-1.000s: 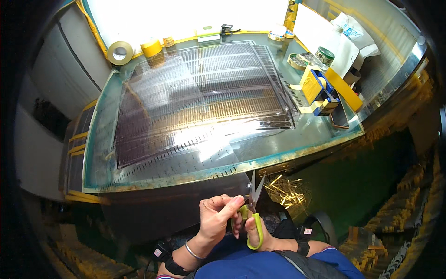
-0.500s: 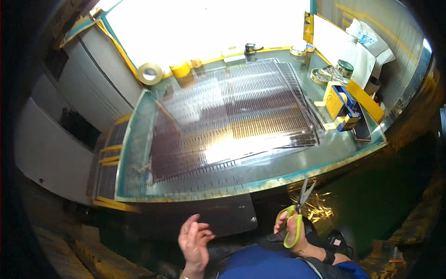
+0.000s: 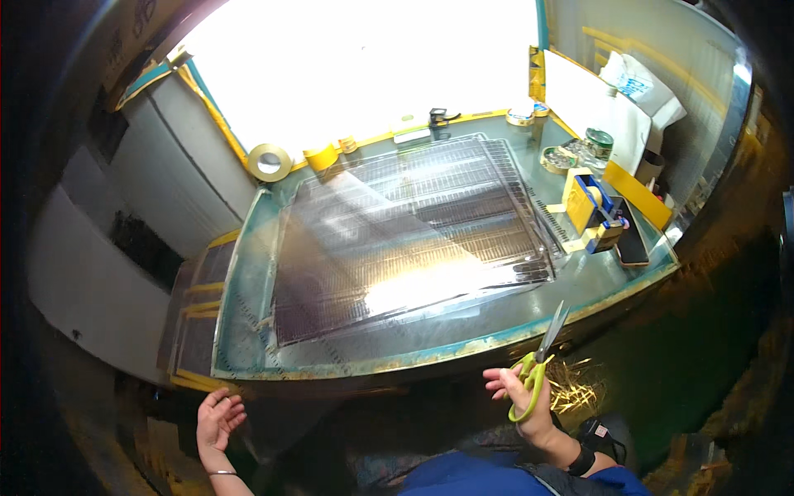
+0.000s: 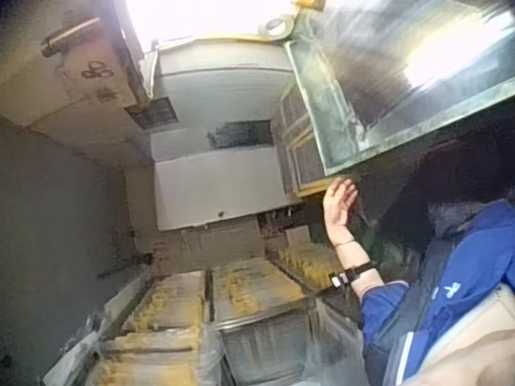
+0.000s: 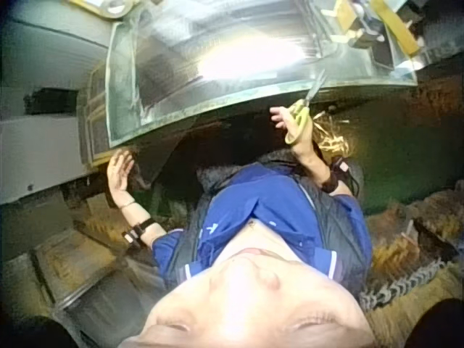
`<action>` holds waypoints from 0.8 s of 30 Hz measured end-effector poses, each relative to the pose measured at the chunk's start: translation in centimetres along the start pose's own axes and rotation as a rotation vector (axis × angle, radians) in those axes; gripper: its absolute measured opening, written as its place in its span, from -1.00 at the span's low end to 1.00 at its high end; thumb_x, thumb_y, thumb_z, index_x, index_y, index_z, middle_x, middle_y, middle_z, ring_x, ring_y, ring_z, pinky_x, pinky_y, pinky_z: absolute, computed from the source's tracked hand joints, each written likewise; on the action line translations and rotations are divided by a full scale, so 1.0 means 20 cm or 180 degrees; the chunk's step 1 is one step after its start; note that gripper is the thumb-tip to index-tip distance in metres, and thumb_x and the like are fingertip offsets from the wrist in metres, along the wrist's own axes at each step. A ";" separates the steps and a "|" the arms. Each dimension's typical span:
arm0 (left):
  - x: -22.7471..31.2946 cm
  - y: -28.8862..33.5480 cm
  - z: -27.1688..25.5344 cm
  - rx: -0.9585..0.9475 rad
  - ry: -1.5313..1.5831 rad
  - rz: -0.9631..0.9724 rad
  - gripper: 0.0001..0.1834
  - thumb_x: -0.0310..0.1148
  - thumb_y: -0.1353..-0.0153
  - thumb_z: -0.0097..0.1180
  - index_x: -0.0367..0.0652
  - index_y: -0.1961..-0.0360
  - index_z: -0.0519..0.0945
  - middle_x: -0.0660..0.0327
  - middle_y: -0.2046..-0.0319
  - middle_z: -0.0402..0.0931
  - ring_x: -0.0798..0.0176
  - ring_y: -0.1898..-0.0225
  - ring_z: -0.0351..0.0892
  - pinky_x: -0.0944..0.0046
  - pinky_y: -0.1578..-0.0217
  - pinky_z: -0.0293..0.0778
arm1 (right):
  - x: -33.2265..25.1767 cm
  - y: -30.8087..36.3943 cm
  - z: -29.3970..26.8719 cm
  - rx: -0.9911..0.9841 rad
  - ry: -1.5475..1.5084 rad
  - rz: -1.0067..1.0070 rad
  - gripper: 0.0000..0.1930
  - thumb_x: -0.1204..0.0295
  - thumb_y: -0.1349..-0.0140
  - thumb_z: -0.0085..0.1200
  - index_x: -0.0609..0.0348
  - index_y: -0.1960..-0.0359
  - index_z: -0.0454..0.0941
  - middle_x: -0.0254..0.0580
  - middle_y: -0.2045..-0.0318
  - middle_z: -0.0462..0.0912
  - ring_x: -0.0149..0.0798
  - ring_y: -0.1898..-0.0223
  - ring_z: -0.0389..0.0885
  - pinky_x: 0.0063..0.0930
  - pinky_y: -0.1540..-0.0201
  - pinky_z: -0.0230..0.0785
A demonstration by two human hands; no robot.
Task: The recorder uses scissors to cut a dark sheet of solar film into specific strips.
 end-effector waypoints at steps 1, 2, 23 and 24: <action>-0.03 -0.01 0.03 0.0000 -0.0217 0.0024 -0.66 -0.48 -0.05 0.10 -0.19 0.12 0.36 0.13 0.36 0.51 0.27 0.43 0.55 0.32 0.45 0.55 | -0.02 0.00 -0.02 0.0156 -0.0043 -0.0006 -0.82 0.41 -0.14 0.02 0.24 0.39 0.31 0.05 0.32 0.56 -0.31 0.38 0.57 -0.54 0.40 0.43; -0.03 -0.04 0.05 0.0021 -0.0272 0.0022 -0.67 -0.49 -0.04 0.10 -0.20 0.12 0.37 0.14 0.36 0.52 0.29 0.45 0.55 0.34 0.46 0.55 | -0.04 -0.01 -0.04 0.0241 -0.0025 -0.0094 -0.83 0.43 -0.14 0.03 0.23 0.39 0.31 0.06 0.31 0.55 -0.30 0.39 0.57 -0.54 0.40 0.43; -0.59 0.46 1.46 -0.2517 0.0270 -0.0344 -0.79 -0.37 -0.13 0.06 -0.35 0.35 0.54 0.15 0.55 0.52 0.38 0.59 0.47 0.46 0.59 0.42 | 0.06 0.04 0.08 0.0081 0.0111 0.0183 -0.78 0.34 -0.23 -0.13 0.29 0.41 0.37 0.05 0.39 0.57 -0.28 0.47 0.56 -0.54 0.46 0.43; -0.58 0.42 1.48 -0.2266 0.0961 -0.0674 -0.75 -0.33 -0.17 0.00 -0.36 0.34 0.50 0.15 0.57 0.50 0.38 0.63 0.44 0.48 0.61 0.40 | 0.05 0.08 0.07 -0.0062 0.0177 0.0428 -0.72 0.28 -0.25 -0.16 0.32 0.36 0.36 0.00 0.37 0.55 -0.34 0.44 0.54 -0.56 0.44 0.41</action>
Point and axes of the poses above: each hand's wrist, its own y-axis away from the middle knuckle, its own z-axis out of the palm, x = y × z, the point moved 1 cm from there along -y, towards the middle knuckle
